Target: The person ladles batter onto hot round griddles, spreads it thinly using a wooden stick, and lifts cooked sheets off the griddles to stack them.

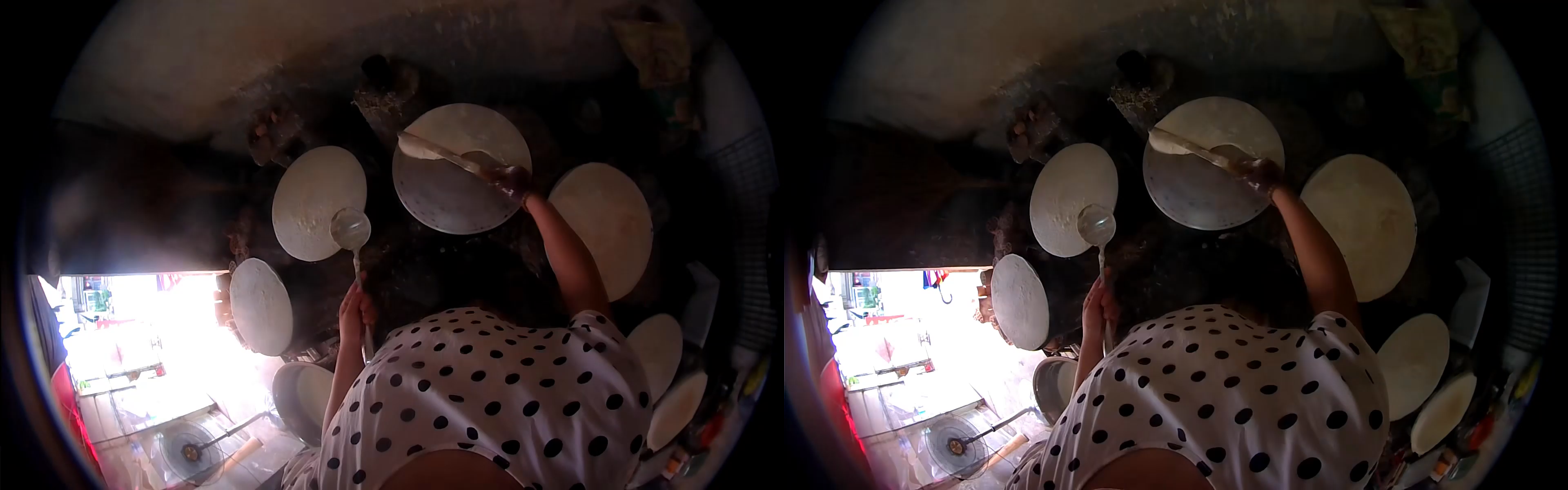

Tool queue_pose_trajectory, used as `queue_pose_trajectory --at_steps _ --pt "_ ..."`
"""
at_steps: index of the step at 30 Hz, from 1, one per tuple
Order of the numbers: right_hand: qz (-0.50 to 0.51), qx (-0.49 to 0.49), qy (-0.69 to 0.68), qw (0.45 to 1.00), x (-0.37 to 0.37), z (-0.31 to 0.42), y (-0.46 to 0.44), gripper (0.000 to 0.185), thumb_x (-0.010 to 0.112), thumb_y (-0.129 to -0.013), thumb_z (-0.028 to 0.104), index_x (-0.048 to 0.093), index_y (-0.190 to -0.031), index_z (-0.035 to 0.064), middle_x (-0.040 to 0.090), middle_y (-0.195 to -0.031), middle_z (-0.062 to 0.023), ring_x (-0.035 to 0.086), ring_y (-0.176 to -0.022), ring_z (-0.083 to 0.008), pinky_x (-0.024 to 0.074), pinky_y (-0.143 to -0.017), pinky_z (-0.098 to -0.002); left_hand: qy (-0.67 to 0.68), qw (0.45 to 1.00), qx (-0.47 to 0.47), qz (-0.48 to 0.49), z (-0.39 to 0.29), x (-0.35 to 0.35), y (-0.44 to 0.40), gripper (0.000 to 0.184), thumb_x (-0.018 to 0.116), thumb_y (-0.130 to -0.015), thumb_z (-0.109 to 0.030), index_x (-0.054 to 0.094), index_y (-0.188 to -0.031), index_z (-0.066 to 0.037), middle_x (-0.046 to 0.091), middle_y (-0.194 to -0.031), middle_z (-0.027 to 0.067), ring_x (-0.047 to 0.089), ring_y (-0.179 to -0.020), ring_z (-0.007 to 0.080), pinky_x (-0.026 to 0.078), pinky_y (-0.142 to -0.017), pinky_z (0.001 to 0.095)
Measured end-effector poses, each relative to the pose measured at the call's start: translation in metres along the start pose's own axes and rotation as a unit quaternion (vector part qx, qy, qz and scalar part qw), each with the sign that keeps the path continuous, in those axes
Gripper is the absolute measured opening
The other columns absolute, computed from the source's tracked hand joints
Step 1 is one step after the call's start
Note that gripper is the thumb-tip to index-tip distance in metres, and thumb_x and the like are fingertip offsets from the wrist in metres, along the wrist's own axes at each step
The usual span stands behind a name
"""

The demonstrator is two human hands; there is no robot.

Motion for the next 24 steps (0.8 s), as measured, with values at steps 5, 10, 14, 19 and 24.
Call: queue_pose_trajectory --at_steps 5,10,14,19,24 --pt "-0.006 0.021 -0.058 0.998 -0.01 0.015 0.001 0.043 0.059 -0.082 0.034 0.061 -0.119 0.0144 0.062 -0.115 -0.0127 0.06 -0.105 -0.0314 0.0472 -0.091 -0.0393 -0.021 1.0 -0.001 -0.015 0.0 0.003 -0.003 0.043 0.041 -0.099 -0.019 0.036 -0.14 -0.008 0.036 -0.061 -0.0039 0.034 -0.044 0.0067 0.032 -0.04 0.0209" --pt "0.039 -0.009 -0.01 0.999 0.012 0.009 -0.002 0.043 0.059 -0.081 0.036 0.061 -0.12 0.0169 0.064 -0.11 -0.016 0.062 -0.1 -0.0326 0.0479 -0.09 -0.0394 0.022 0.999 -0.019 -0.025 0.003 0.008 -0.007 0.042 0.041 -0.099 -0.019 0.036 -0.139 -0.008 0.037 -0.06 -0.0031 0.036 -0.043 0.0066 0.032 -0.04 0.0212" --pt "0.002 0.062 -0.109 0.992 -0.017 -0.034 -0.007 0.042 0.057 -0.084 0.037 0.061 -0.118 0.014 0.064 -0.111 -0.0162 0.061 -0.102 -0.0324 0.048 -0.089 -0.0404 0.022 1.0 -0.014 -0.009 0.002 0.012 -0.005 0.042 0.041 -0.099 -0.019 0.036 -0.139 -0.007 0.038 -0.06 -0.0027 0.037 -0.044 0.007 0.032 -0.04 0.0216" --pt "0.036 0.059 0.082 0.994 -0.027 0.007 0.014 0.038 0.057 -0.084 0.03 0.061 -0.119 0.0136 0.063 -0.112 -0.0173 0.06 -0.103 -0.0348 0.0465 -0.091 -0.0427 0.032 0.998 -0.024 -0.041 0.009 -0.001 -0.007 0.042 0.042 -0.099 -0.02 0.037 -0.139 -0.008 0.036 -0.06 -0.0033 0.036 -0.043 0.0067 0.032 -0.04 0.0218" --pt "0.036 -0.08 0.052 0.995 -0.015 -0.032 -0.009 0.041 0.056 -0.084 0.032 0.06 -0.121 0.0154 0.061 -0.115 -0.0181 0.06 -0.102 -0.0347 0.0467 -0.09 -0.043 0.083 0.997 -0.001 -0.012 0.016 -0.001 0.005 0.042 0.043 -0.098 -0.019 0.036 -0.139 -0.009 0.037 -0.061 -0.0038 0.036 -0.043 0.0063 0.032 -0.039 0.0212"
Point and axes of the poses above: each hand's wrist, its own y-axis away from the middle knuckle, its own x-axis out of the palm, z = x × y, the point moved 9 cm from there along -y, towards the middle knuckle
